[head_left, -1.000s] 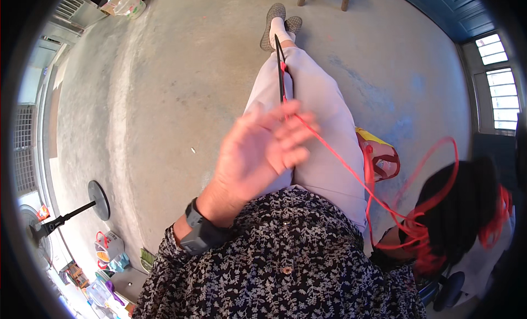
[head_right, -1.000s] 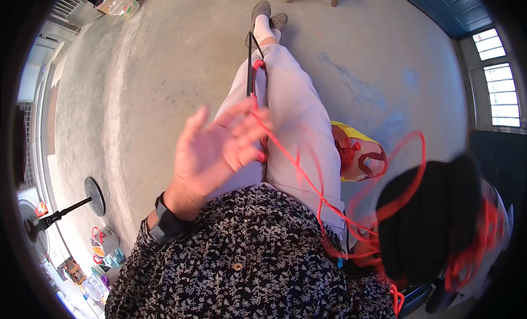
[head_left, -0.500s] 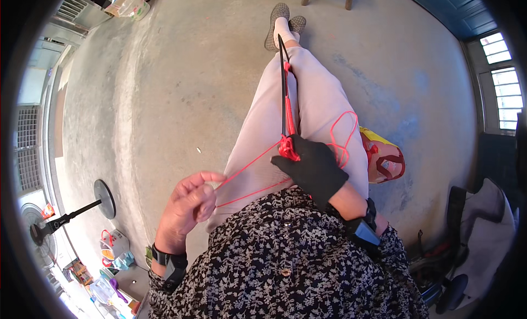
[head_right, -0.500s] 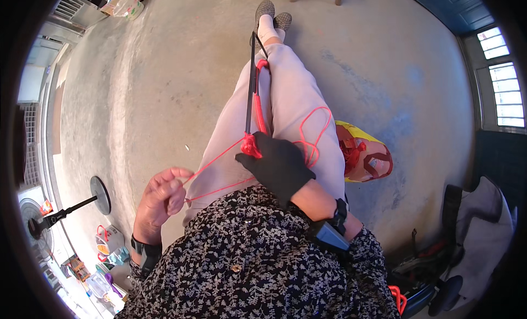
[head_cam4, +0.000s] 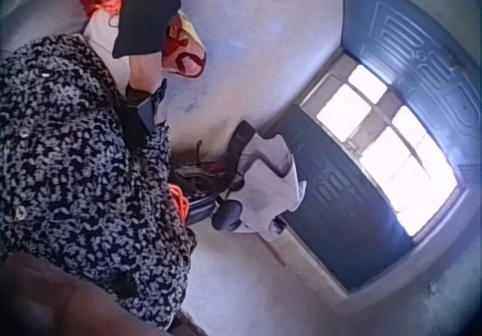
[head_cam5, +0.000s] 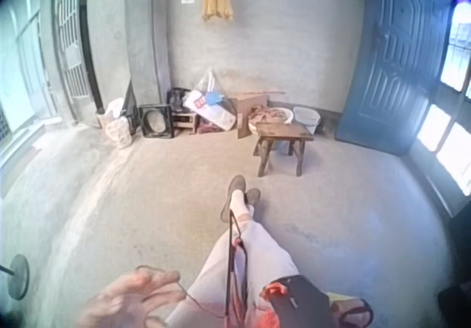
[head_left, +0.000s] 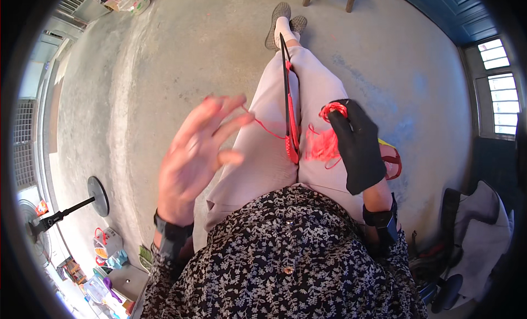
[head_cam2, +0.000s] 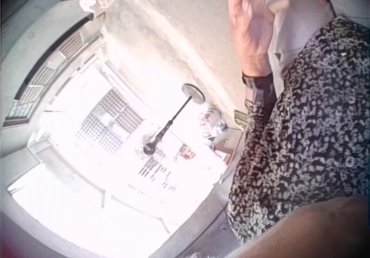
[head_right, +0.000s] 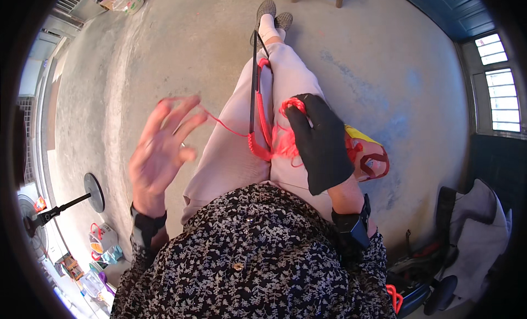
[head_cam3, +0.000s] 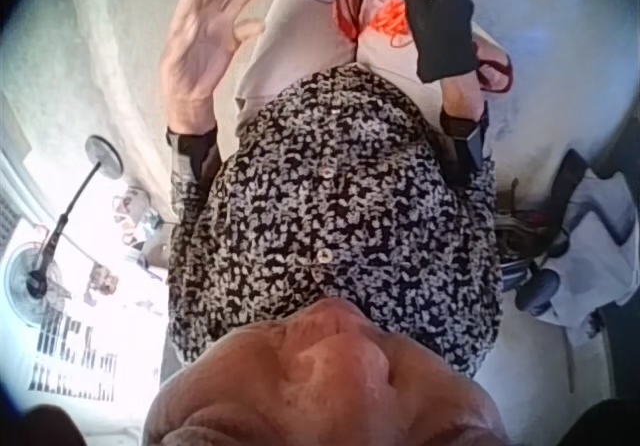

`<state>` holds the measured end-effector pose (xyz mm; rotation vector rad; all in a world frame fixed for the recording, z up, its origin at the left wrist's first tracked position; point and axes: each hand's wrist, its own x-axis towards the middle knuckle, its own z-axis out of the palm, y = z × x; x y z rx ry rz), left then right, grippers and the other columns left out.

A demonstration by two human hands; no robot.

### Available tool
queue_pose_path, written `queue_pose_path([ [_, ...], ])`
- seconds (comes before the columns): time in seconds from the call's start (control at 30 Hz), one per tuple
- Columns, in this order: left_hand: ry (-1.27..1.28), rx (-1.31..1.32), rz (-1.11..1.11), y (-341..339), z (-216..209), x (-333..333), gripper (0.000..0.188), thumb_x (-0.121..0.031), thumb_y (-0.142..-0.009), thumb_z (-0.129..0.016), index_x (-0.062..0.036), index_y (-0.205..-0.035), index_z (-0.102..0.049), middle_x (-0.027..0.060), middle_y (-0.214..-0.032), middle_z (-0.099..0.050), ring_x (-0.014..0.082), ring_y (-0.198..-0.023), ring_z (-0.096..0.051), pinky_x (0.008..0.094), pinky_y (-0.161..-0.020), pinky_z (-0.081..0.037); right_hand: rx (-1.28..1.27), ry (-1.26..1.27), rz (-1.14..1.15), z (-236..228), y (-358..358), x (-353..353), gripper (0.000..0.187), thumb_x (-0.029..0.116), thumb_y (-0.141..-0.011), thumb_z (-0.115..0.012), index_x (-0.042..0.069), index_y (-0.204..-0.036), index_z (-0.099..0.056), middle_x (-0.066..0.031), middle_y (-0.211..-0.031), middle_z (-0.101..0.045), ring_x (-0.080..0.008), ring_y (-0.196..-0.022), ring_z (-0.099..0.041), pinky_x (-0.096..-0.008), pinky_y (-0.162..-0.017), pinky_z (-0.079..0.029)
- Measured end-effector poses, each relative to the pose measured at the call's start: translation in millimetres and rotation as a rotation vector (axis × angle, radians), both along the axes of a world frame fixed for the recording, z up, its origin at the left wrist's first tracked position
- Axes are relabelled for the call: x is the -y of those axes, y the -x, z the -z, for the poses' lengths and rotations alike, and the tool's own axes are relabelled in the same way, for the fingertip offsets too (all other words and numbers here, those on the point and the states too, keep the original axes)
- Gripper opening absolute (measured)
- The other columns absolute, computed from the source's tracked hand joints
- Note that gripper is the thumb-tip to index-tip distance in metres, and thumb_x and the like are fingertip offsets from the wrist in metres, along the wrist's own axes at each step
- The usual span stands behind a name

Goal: The person is knotting a red rope around a black handle.

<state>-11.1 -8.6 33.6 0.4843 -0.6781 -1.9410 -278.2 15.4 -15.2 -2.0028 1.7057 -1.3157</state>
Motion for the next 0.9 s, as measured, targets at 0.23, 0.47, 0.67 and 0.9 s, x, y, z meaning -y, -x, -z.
queue_pose_path([
  [0.23,0.014,0.607,0.245,40.6,65.2,13.3,0.028,-0.009,-0.094,-0.055,0.0008,-0.12,-0.058,0.0096,-0.11,-0.062,0.0155,-0.089,-0.063,0.0268,-0.072,-0.054,0.03,-0.572,0.024,12.1,-28.3,7.9,0.021,0.017,-0.087,-0.063,0.004,-0.104,-0.064,-0.0111,-0.091,-0.064,-0.022,-0.076,-0.065,-0.0329,-0.068,-0.051],
  [0.47,0.174,1.069,0.35,43.9,64.5,16.6,0.02,-0.012,-0.096,-0.055,0.0007,-0.112,-0.058,0.0043,-0.092,-0.066,0.0105,-0.072,-0.062,0.0218,-0.056,-0.051,0.87,-0.779,-0.119,25.4,-15.2,6.4,0.031,0.016,-0.089,-0.063,0.007,-0.118,-0.057,-0.0071,-0.09,-0.066,-0.0132,-0.084,-0.064,-0.0288,-0.071,-0.052],
  [0.67,-0.274,0.408,0.001,-18.6,26.8,29.7,0.036,-0.03,-0.096,-0.055,-0.0045,-0.121,-0.054,0.0081,-0.106,-0.065,0.0139,-0.069,-0.063,0.024,-0.05,-0.049,0.488,-0.505,0.082,3.5,-7.5,12.4,0.048,0.022,-0.081,-0.072,0.007,-0.123,-0.054,-0.01,-0.097,-0.066,-0.0204,-0.092,-0.064,-0.0337,-0.081,-0.05],
  [0.9,0.144,-0.212,0.01,-77.7,-104.9,16.7,0.022,-0.027,-0.101,-0.046,-0.0062,-0.091,-0.045,0.0016,-0.072,-0.047,0.008,-0.059,-0.046,0.025,-0.054,-0.04,-0.005,-0.323,-0.453,-41.2,-54.0,30.7,0.039,0.022,-0.077,-0.072,0.004,-0.11,-0.06,-0.0118,-0.1,-0.064,-0.0258,-0.093,-0.062,-0.034,-0.087,-0.047],
])
